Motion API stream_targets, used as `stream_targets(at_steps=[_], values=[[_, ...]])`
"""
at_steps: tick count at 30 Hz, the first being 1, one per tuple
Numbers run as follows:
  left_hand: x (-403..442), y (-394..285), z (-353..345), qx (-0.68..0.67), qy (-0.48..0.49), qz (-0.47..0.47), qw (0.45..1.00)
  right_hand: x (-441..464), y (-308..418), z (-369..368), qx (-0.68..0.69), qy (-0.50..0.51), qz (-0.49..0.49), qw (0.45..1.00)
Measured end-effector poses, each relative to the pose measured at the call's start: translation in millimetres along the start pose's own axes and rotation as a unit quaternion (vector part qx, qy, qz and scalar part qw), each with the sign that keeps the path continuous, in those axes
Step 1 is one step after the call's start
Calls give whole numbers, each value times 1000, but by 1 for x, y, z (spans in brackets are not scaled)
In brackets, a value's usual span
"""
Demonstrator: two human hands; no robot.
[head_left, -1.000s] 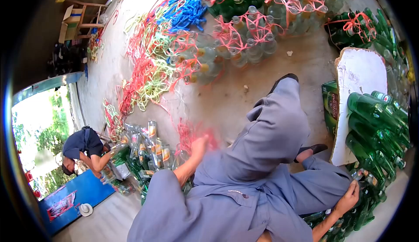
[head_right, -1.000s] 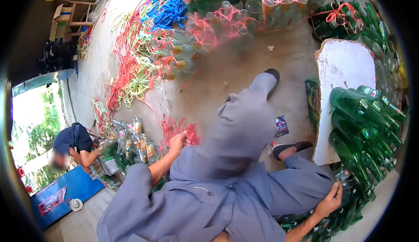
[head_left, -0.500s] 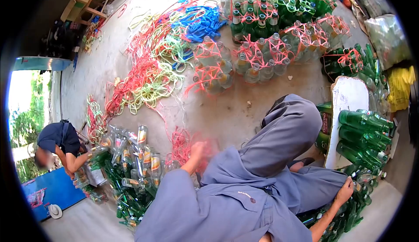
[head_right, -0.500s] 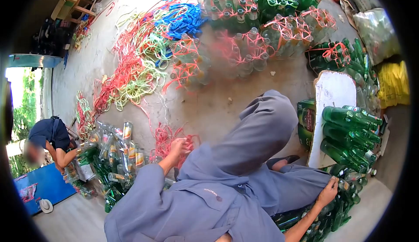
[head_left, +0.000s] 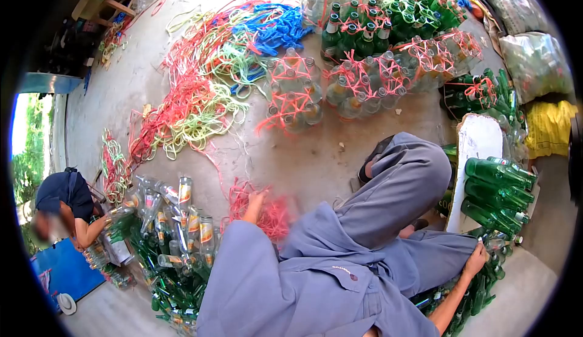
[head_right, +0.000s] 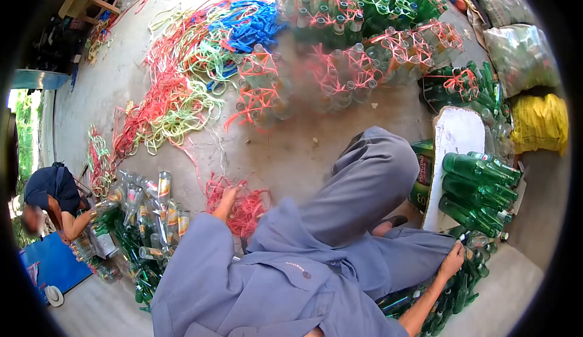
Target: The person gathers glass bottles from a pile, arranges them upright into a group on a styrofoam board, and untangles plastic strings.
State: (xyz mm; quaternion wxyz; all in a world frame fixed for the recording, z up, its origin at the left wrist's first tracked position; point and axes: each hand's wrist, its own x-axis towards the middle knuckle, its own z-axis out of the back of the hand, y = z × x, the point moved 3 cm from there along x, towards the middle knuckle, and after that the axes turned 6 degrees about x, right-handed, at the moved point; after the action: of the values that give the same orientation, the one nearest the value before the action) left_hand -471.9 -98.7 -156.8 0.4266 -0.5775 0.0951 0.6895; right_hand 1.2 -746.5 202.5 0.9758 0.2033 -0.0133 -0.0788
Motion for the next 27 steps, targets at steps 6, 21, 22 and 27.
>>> stream_targets(at_steps=[6,21,22,27], values=[[-20,-13,-11,-52,34,10,998,-2,8,1,-13,-6,-7,1000],[-46,-57,-62,-55,145,-59,986,0,4,-2,9,-18,2,1000],[-45,-61,-64,-50,163,-64,983,-1,3,-2,8,-24,13,1000],[-113,-142,-26,-32,197,-93,976,1,-1,-3,19,-28,21,999]])
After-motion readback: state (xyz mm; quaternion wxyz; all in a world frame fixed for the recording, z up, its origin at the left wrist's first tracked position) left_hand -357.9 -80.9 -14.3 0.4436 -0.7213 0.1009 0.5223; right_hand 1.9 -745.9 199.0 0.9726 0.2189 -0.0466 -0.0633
